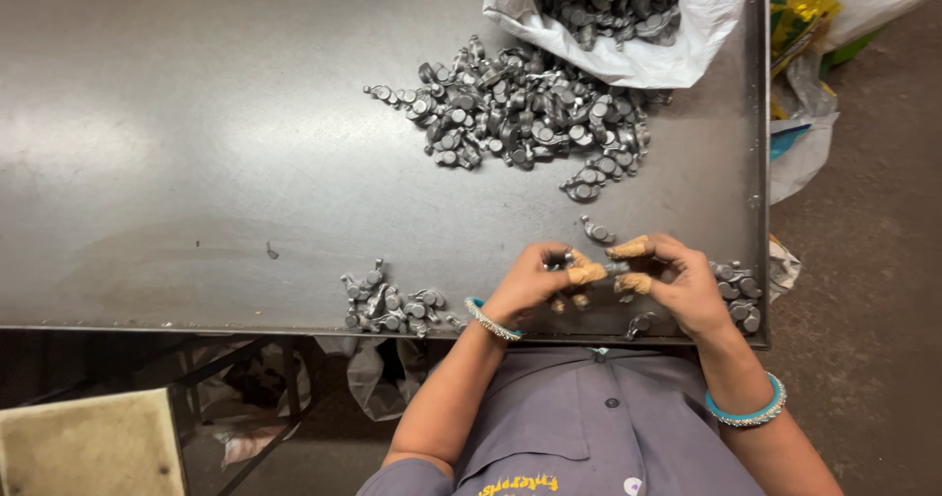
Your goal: The person sorts small cast metal parts on a metal table, picking items one at a time from a pile, turning and checking each in both hands, and placing them into separate piles or back into the sack at the table's edge. The person occasionally reaches into the sack to grab more parts to sort.
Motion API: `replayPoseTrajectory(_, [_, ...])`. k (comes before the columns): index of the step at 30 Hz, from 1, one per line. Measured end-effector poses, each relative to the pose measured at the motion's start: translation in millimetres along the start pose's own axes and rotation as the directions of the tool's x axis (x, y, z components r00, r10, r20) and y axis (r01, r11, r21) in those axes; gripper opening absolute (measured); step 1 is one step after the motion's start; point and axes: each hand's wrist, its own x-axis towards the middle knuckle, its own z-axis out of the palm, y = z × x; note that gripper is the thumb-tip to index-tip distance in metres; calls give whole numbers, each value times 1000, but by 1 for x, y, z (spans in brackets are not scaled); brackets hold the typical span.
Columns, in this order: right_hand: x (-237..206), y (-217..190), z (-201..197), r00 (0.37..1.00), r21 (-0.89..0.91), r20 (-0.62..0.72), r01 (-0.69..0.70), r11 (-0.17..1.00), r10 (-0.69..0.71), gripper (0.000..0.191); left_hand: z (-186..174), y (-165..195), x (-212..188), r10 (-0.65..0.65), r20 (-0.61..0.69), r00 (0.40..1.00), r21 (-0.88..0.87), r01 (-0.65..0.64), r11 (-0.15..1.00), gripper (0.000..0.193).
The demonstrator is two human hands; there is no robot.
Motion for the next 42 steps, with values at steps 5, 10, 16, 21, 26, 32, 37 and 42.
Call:
replayPoseTrajectory(5, [12,-22,29,983,-643,-163,-43,764,-82,42,-42,16,-41,201,-182,963,869,62,491,29])
replayPoseTrajectory(10, [29,-19,42,944,-883,-35,125,452,-329,43,-89,39,-103,190,-310,932,925,249,286,28])
replayPoseTrajectory(16, [36,20,13,968,-394,-248,-118,912,18,35,-103,63,-131,151,-450,880,874,400,276,27])
replayPoseTrajectory(21, [27,40,-20,978,631,9,-167,757,208,43,-78,82,-118,168,-501,849,795,374,477,22])
replayPoseTrajectory(26, [19,44,-30,948,803,188,-298,516,255,37,-49,66,-73,107,-443,890,502,147,852,30])
replayPoseTrajectory(32, [12,41,-32,939,738,124,-304,602,322,39,-9,13,-14,12,-146,989,-237,-47,970,41])
replayPoseTrajectory(37, [12,21,-14,948,476,90,-311,823,307,37,25,-6,6,-170,-59,984,-535,113,838,58])
replayPoseTrajectory(42, [46,-11,21,968,-647,-94,118,753,-233,37,17,-10,23,-115,-104,988,-623,26,782,49])
